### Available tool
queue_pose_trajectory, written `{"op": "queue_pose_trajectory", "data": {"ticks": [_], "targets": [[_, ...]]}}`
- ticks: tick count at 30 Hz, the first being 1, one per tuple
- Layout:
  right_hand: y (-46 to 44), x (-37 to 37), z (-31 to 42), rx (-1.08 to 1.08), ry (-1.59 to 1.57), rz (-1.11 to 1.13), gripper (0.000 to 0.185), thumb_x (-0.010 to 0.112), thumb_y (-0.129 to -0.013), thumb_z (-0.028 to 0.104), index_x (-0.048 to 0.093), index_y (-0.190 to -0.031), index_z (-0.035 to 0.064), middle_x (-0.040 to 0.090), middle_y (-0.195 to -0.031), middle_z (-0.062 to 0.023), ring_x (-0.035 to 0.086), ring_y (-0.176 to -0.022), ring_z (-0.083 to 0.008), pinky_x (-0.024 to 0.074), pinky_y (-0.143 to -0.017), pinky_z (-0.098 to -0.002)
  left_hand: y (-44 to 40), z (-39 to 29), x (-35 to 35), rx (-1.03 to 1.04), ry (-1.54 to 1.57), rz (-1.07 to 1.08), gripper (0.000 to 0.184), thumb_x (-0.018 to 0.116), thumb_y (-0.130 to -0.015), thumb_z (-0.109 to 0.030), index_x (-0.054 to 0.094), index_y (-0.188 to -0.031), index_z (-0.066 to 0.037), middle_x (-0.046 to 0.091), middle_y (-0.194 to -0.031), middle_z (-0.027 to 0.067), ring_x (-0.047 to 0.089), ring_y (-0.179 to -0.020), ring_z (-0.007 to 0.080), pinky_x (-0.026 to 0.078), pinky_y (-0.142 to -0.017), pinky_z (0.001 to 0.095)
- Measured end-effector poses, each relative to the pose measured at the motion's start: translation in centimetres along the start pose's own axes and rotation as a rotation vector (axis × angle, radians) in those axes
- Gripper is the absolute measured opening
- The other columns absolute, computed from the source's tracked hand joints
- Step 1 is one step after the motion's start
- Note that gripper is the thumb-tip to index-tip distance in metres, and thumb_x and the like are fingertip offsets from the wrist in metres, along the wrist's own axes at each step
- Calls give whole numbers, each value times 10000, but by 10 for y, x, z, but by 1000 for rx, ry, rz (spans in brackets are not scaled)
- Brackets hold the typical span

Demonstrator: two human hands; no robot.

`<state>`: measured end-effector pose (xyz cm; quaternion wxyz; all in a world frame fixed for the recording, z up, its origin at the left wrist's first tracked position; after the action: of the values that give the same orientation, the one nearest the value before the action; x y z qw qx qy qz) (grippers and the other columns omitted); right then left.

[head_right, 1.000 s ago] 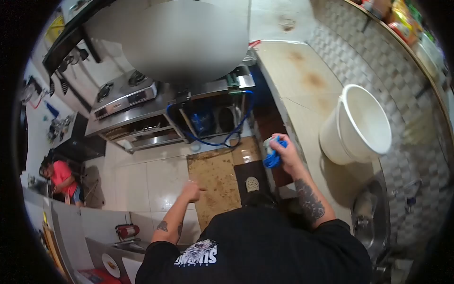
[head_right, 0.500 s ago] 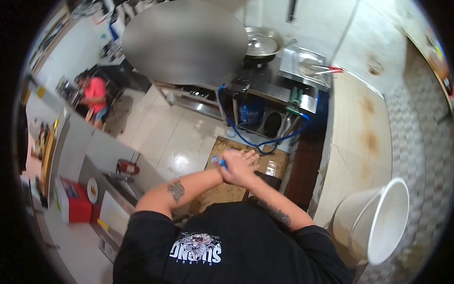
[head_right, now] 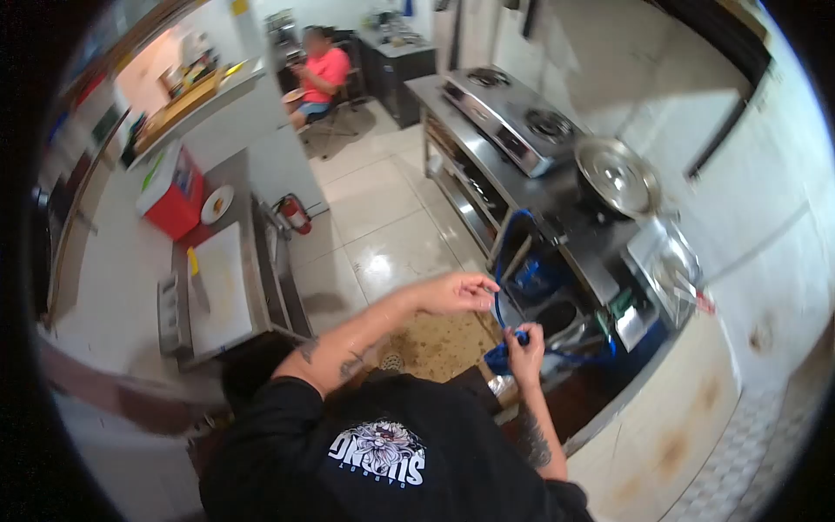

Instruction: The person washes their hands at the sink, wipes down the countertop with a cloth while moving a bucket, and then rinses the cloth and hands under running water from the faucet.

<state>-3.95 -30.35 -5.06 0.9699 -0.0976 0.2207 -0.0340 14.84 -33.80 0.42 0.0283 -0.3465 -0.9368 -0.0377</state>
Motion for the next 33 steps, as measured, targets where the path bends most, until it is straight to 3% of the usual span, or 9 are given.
{"op": "queue_pose_trajectory", "data": {"ticks": [6, 9, 14, 19, 21, 25, 28, 30, 33], "targets": [[-9, 74, 66, 43, -452, 312, 178, 666, -912, 64, 491, -881, 74, 441, -783, 42, 405, -723, -41, 361, -624, -198, 72, 84, -12, -71, -405, -468, 636, 746, -842, -218, 454, -1392, -90, 544, -1321, 201, 539, -1233, 294, 464, -996, 379], [-18, 90, 112, 15, -473, 363, 171, 664, -915, 66, 494, -907, 75, 451, -781, 49, 406, -703, -34, 365, -614, -201, 96, 80, -29, 158, -793, -612, 530, 718, -849, -227, 524, -1327, -106, 589, -1244, 201, 586, -1159, 307, 472, -964, 386], [-41, 119, 129, -42, -421, 414, 186, 685, -902, 72, 499, -902, 72, 470, -754, 50, 436, -686, -33, 394, -617, -203, 124, 94, -78, -88, -246, -679, 194, 560, -973, -214, 594, -1088, -61, 617, -898, 82, 571, -833, 168, 477, -732, 341], [-69, 164, 174, -23, -327, 649, 580, 653, -830, -32, 419, -1341, 108, 499, -1090, -23, 504, -973, -114, 435, -859, -254, 161, 23, -127, 27, -62, -712, 193, 492, -1022, -217, 567, -998, -41, 555, -855, -14, 496, -783, 86, 449, -704, 279], [-88, 170, 210, 150, -607, 572, 660, 675, -853, 56, 359, -1429, 123, 498, -1118, -28, 509, -962, -134, 442, -875, -270, 170, -9, -135, 245, 669, -536, 200, 510, -1020, -247, 559, -1032, -54, 553, -882, -13, 513, -825, 79, 466, -756, 277], [-118, 234, 229, 49, -919, 572, 925, 744, -835, 362, 199, -1541, 119, 488, -1319, -83, 502, -1206, -189, 421, -1035, -358, 219, -59, -183, 399, 905, -520, 302, 612, -971, -279, 540, -1165, -59, 570, -974, -6, 539, -896, 84, 485, -828, 290], [-63, 327, 161, 273, -639, 1017, 539, 657, -919, 304, 427, -1354, 85, 559, -1210, -51, 531, -1135, -169, 428, -992, -349, 230, -25, -207, 325, 221, -508, 666, 765, -857, -252, 417, -1386, -45, 579, -1128, 17, 549, -990, 105, 471, -913, 305], [-30, 366, 145, 389, -526, 1182, 373, 621, -949, 274, 509, -1244, 78, 585, -1164, -43, 540, -1109, -166, 427, -978, -347, 248, 13, -236, 186, -107, -689, 446, 670, -844, -95, 544, -1271, -68, 625, -984, 22, 590, -917, 125, 498, -836, 326], [-42, 368, 159, 445, -860, 734, 226, 524, -997, 299, 529, -1087, 92, 608, -1112, -78, 578, -1081, -215, 408, -1016, -401, 283, 79, -273, -40, -124, -892, 354, 583, -818, -41, 609, -1169, -78, 630, -870, 38, 611, -831, 149, 504, -760, 340]]}}
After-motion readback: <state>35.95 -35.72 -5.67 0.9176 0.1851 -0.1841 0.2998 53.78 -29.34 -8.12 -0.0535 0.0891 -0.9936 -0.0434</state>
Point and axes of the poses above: each hand's wrist, its own y-axis away from the middle knuckle, its own x-axis out of the palm, z = x × y, the point moved 10 cm from there along -y, towards the middle knuckle
